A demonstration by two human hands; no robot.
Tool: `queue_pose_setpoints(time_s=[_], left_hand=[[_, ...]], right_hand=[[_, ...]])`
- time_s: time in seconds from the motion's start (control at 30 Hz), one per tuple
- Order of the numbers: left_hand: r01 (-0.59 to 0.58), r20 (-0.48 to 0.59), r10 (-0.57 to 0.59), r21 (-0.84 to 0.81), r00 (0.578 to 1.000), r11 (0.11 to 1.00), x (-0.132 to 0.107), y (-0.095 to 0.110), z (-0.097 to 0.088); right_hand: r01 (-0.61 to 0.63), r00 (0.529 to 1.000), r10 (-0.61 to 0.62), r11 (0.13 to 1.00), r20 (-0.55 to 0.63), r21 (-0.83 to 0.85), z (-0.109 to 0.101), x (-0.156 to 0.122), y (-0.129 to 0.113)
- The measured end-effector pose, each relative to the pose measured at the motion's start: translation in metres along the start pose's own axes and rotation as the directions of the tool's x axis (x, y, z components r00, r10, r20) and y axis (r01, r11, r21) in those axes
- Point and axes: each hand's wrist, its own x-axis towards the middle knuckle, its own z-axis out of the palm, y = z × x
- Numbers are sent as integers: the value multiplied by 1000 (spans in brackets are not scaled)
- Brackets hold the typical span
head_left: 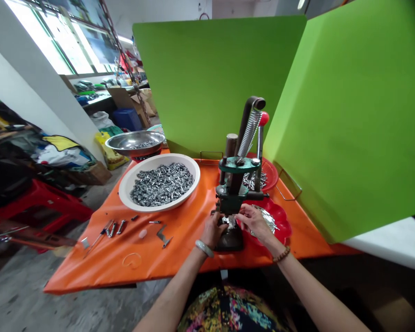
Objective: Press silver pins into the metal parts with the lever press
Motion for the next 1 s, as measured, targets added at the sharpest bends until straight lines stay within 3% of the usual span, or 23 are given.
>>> queue_pose_setpoints(time_s=[0.1,0.27,0.53,0.67,0.8,0.87,1.0], left_hand=[[0,-7,1,79,1000,997,0,-2,1],[-22,0,22,137,1000,990,1,-4,1],[-29,-18,32,148,999,989,1,-5,1],[-23,-27,27,137,999,990,2,-4,1],[-42,-35,48,139,998,989,-1,-2,0],[-57,-83,70,145,994,988,-3,2,1],[-69,-224,96,127,970,989,-5,13,2]], right_hand=[[-38,999,39,998,-11,59,14,2,-2],[-69,996,70,997,-61,21,24,10,4],[-36,995,23,990,-97,-140,31,11,-6],[-1,989,-33,974,-144,-228,33,9,-2],[143,968,-213,903,-134,-405,34,4,1],[192,958,-267,872,-109,-450,34,3,1],[171,965,-239,883,-105,-437,36,1,-1]])
